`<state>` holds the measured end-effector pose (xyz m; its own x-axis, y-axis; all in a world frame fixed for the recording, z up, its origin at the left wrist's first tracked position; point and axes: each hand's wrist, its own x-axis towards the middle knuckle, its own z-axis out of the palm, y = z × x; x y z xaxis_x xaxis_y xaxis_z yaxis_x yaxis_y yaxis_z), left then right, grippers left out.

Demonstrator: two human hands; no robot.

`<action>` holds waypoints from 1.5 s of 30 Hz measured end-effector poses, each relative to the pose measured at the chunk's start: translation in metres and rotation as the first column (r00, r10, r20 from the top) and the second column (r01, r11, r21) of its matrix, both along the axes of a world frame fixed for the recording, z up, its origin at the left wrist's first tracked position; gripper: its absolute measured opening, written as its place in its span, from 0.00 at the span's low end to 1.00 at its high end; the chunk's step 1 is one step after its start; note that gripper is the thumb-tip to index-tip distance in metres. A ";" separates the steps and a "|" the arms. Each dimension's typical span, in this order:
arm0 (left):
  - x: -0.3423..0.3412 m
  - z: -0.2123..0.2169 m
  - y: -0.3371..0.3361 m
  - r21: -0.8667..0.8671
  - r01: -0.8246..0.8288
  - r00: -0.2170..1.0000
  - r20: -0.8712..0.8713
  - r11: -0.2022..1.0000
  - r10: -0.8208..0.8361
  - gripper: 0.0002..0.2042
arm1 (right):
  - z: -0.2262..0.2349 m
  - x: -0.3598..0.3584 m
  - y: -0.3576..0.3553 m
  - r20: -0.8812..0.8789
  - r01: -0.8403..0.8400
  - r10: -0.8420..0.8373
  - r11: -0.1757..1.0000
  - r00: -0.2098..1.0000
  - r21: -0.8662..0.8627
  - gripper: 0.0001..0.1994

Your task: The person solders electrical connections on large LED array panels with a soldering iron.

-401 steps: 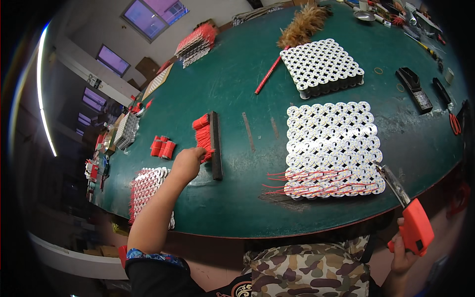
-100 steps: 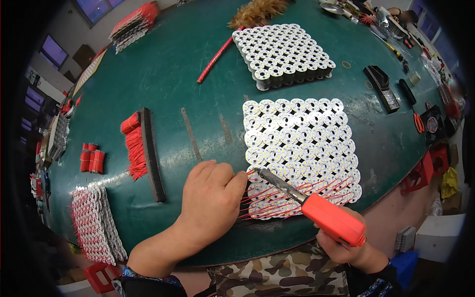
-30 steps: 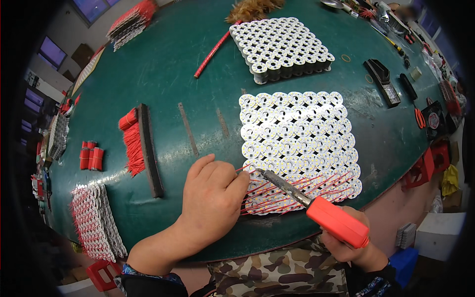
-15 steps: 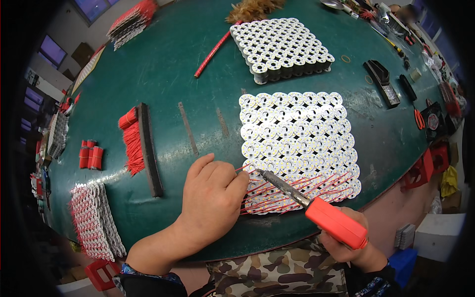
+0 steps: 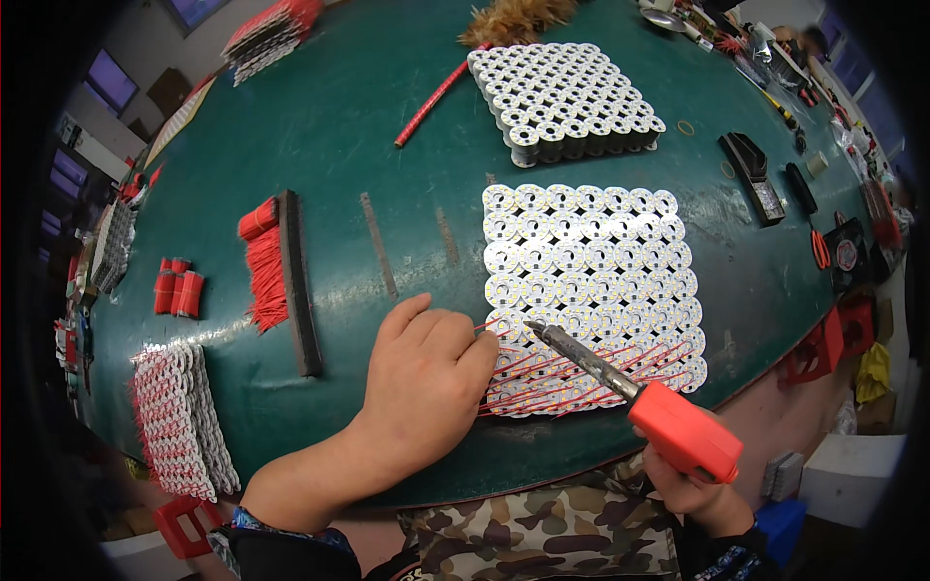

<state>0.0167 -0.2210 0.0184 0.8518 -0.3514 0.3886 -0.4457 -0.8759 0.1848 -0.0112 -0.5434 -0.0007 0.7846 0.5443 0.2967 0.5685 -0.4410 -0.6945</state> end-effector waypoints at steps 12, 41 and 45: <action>0.012 0.016 -0.002 -0.190 0.043 0.994 -0.095 0.981 -0.062 0.09 | 0.000 0.004 -0.007 0.115 0.072 -0.079 0.995 0.990 0.071 0.18; 0.022 0.003 -0.015 -0.049 0.082 0.996 -0.015 0.995 -0.082 0.10 | -0.006 0.009 0.000 -0.004 0.021 -0.021 0.997 1.000 0.080 0.16; 0.021 0.003 -0.016 -0.049 0.084 0.996 -0.006 0.995 -0.084 0.10 | -0.009 0.008 -0.001 0.027 0.012 -0.015 0.996 1.000 0.091 0.17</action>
<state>0.0382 -0.2371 0.0216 0.8230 -0.4028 0.4006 -0.5159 -0.8252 0.2302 -0.0027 -0.5446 -0.0101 0.7824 0.5036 0.3663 0.5827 -0.3846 -0.7159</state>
